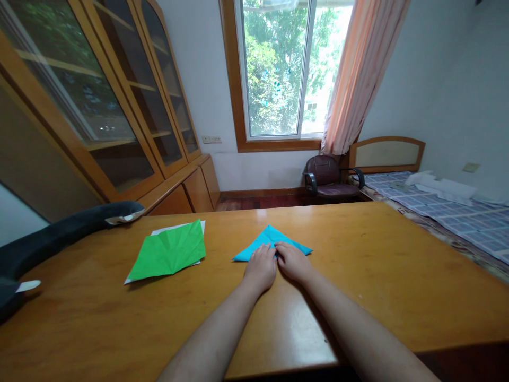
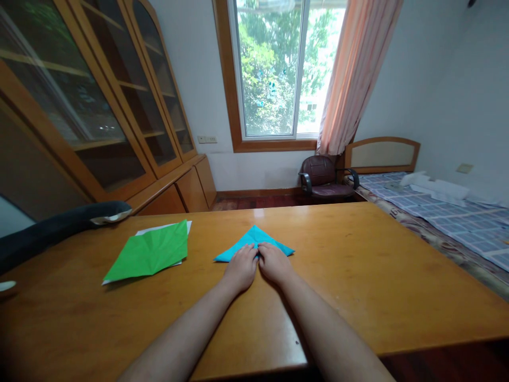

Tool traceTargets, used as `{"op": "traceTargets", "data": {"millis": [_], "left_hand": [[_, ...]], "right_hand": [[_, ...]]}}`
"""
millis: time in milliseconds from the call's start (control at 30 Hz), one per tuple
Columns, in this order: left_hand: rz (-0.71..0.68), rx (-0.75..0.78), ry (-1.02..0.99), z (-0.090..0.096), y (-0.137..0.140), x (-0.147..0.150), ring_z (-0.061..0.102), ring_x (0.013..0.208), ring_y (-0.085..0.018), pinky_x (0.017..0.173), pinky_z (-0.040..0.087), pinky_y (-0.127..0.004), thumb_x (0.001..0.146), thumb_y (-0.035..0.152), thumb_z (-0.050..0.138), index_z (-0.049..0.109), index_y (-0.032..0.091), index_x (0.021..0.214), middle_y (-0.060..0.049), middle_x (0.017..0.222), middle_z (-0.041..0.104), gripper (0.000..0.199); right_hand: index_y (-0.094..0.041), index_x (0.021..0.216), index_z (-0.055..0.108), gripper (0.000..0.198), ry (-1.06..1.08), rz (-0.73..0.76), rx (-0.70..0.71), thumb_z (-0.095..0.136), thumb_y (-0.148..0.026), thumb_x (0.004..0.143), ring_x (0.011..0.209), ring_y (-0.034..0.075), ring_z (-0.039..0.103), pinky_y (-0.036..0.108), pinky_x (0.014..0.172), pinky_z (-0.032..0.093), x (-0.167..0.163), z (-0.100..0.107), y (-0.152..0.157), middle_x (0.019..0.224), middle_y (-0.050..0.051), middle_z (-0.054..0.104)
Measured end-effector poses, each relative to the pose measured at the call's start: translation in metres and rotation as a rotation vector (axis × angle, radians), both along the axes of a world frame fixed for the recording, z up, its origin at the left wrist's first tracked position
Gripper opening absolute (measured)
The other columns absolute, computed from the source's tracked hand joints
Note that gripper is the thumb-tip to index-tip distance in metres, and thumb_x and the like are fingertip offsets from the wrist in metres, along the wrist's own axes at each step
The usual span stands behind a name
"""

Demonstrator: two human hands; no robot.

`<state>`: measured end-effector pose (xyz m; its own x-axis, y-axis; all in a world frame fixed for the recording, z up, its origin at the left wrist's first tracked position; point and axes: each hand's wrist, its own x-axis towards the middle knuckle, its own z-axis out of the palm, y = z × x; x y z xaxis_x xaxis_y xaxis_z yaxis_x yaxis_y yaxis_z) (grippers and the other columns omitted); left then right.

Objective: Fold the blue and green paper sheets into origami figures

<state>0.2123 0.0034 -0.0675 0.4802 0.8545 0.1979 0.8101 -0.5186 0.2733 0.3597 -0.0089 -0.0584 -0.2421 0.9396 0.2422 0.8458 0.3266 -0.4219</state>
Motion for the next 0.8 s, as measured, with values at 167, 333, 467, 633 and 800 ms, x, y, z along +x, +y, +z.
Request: {"op": "traceTargets", "data": {"millis": [167, 333, 467, 633, 800], "left_hand": [[0.046, -0.051, 0.047, -0.003, 0.003, 0.003, 0.034, 0.136, -0.03, 0.111, 0.027, -0.051, 0.095, 0.037, 0.031, 0.048, 0.024, 0.134, -0.008, 0.147, 0.041, 0.045], [0.095, -0.074, 0.083, -0.001, 0.004, 0.003, 0.029, 0.138, -0.033, 0.11, 0.024, -0.055, 0.093, 0.043, 0.034, 0.043, 0.025, 0.14, -0.008, 0.15, 0.037, 0.051], [0.133, -0.068, 0.101, -0.003, 0.004, -0.003, 0.025, 0.14, -0.034, 0.111, 0.022, -0.054, 0.09, 0.051, 0.038, 0.041, 0.026, 0.141, -0.008, 0.151, 0.035, 0.057], [0.152, -0.096, 0.106, -0.002, 0.002, -0.017, 0.023, 0.14, -0.036, 0.11, 0.021, -0.057, 0.086, 0.062, 0.037, 0.04, 0.025, 0.142, -0.01, 0.153, 0.03, 0.067], [0.177, -0.122, 0.107, 0.001, 0.002, -0.032, 0.021, 0.14, -0.038, 0.109, 0.02, -0.061, 0.083, 0.065, 0.04, 0.038, 0.026, 0.143, -0.009, 0.153, 0.029, 0.072]], "right_hand": [[-0.015, 0.129, 0.056, 0.046, -0.062, -0.039, -0.025, 0.043, -0.02, 0.086, 0.13, 0.02, 0.044, 0.035, 0.111, 0.029, 0.001, -0.003, 0.002, 0.138, 0.009, 0.053], [-0.016, 0.137, 0.049, 0.049, -0.123, -0.053, -0.076, 0.039, -0.023, 0.089, 0.135, 0.022, 0.038, 0.039, 0.113, 0.026, 0.002, -0.003, 0.003, 0.144, 0.008, 0.044], [-0.017, 0.137, 0.048, 0.049, -0.137, -0.051, -0.09, 0.038, -0.022, 0.089, 0.136, 0.022, 0.036, 0.04, 0.113, 0.025, 0.001, -0.001, 0.003, 0.145, 0.008, 0.044], [-0.018, 0.137, 0.048, 0.049, -0.137, -0.059, -0.102, 0.038, -0.022, 0.09, 0.137, 0.023, 0.034, 0.042, 0.113, 0.025, 0.001, -0.002, 0.003, 0.146, 0.008, 0.042], [-0.017, 0.137, 0.048, 0.049, -0.147, -0.06, -0.103, 0.038, -0.023, 0.09, 0.137, 0.022, 0.034, 0.042, 0.113, 0.024, 0.001, -0.003, 0.004, 0.147, 0.008, 0.041]]}}
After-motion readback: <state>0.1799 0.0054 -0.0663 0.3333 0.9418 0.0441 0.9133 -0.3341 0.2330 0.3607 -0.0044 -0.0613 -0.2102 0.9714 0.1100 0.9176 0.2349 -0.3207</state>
